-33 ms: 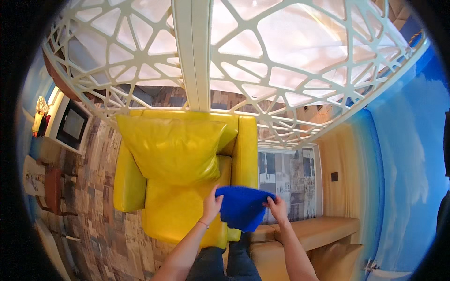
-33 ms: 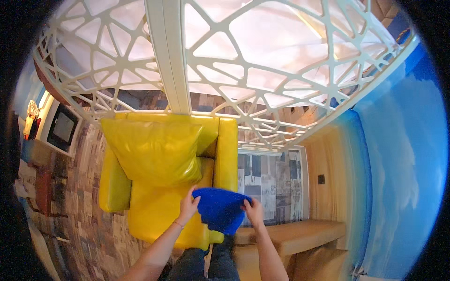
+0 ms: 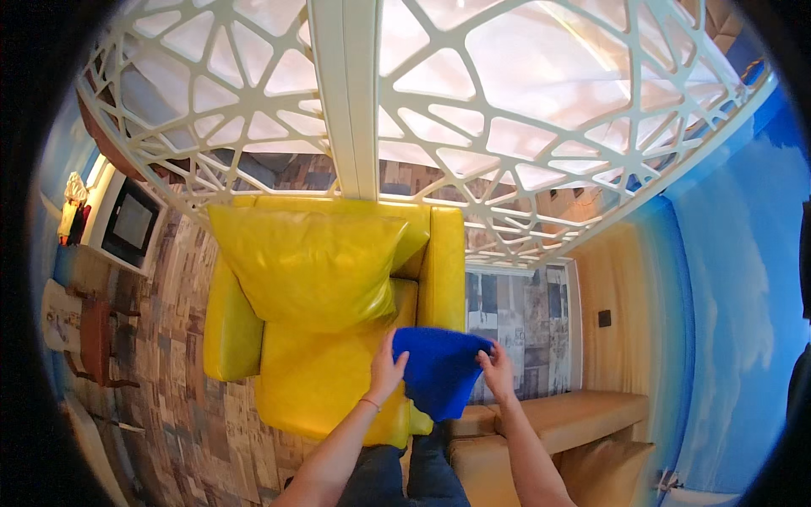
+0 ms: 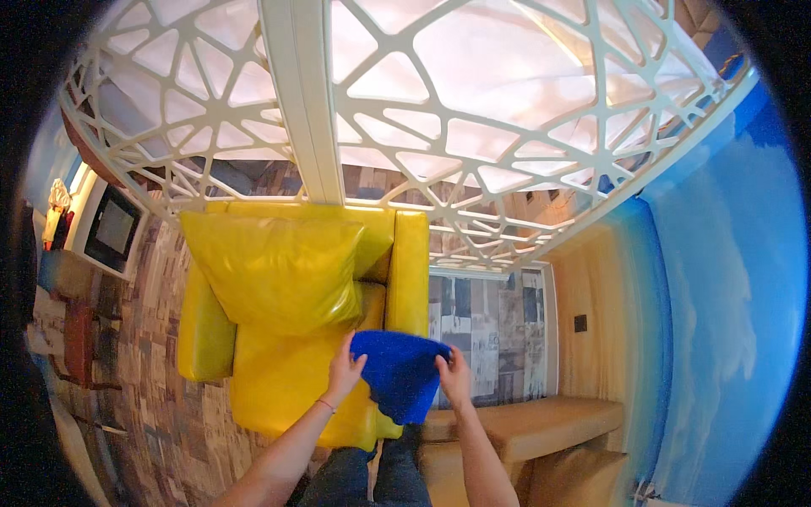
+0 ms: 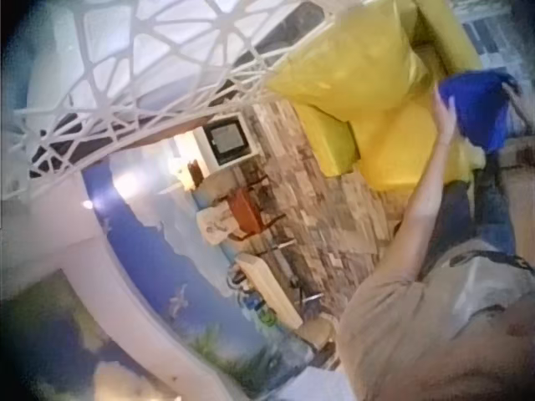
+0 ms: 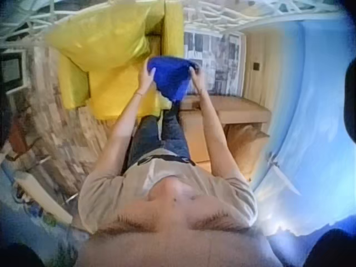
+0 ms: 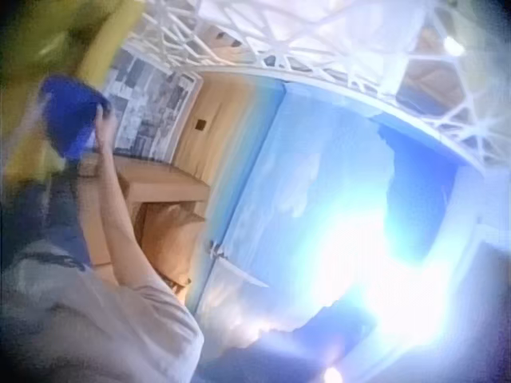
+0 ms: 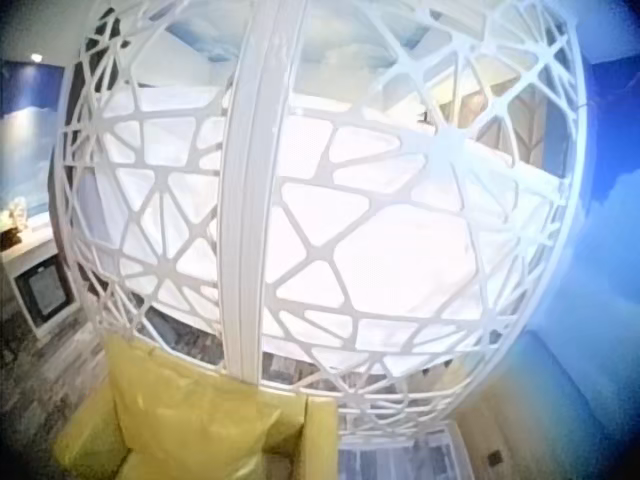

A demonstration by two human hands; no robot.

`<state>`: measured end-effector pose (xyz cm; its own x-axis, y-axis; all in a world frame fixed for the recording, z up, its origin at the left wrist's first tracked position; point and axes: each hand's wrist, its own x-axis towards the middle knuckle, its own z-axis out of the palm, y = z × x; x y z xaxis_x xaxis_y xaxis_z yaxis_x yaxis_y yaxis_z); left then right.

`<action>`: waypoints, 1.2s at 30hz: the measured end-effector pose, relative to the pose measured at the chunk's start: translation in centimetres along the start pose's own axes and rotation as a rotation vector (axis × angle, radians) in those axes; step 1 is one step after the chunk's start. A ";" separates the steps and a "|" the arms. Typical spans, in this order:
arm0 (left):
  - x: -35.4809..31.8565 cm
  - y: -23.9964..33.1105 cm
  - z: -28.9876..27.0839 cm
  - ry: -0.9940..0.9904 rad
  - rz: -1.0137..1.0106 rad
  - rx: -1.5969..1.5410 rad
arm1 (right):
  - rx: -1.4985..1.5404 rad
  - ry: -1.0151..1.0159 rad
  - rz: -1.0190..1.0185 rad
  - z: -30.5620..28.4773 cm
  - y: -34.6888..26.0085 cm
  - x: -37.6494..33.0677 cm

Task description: The person wipes the surface of a white cabinet and then a yellow armchair using a blue cloth. They clean the cabinet top and sides, then move to the armchair to wipe the seat, backrest, and armrests.

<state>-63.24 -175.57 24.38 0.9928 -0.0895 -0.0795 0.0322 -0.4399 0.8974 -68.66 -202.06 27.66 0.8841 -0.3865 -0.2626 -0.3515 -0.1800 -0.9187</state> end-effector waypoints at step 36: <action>28.4 1.6 15.1 0.123 -0.152 0.331 | -0.558 0.061 -0.509 14.3 -0.2 32.0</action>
<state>-36.75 -192.34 17.04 0.9866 0.0983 -0.1300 0.1612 -0.7065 0.6891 -35.95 -201.50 15.20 0.9661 -0.1792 0.1859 -0.0219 -0.7742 -0.6325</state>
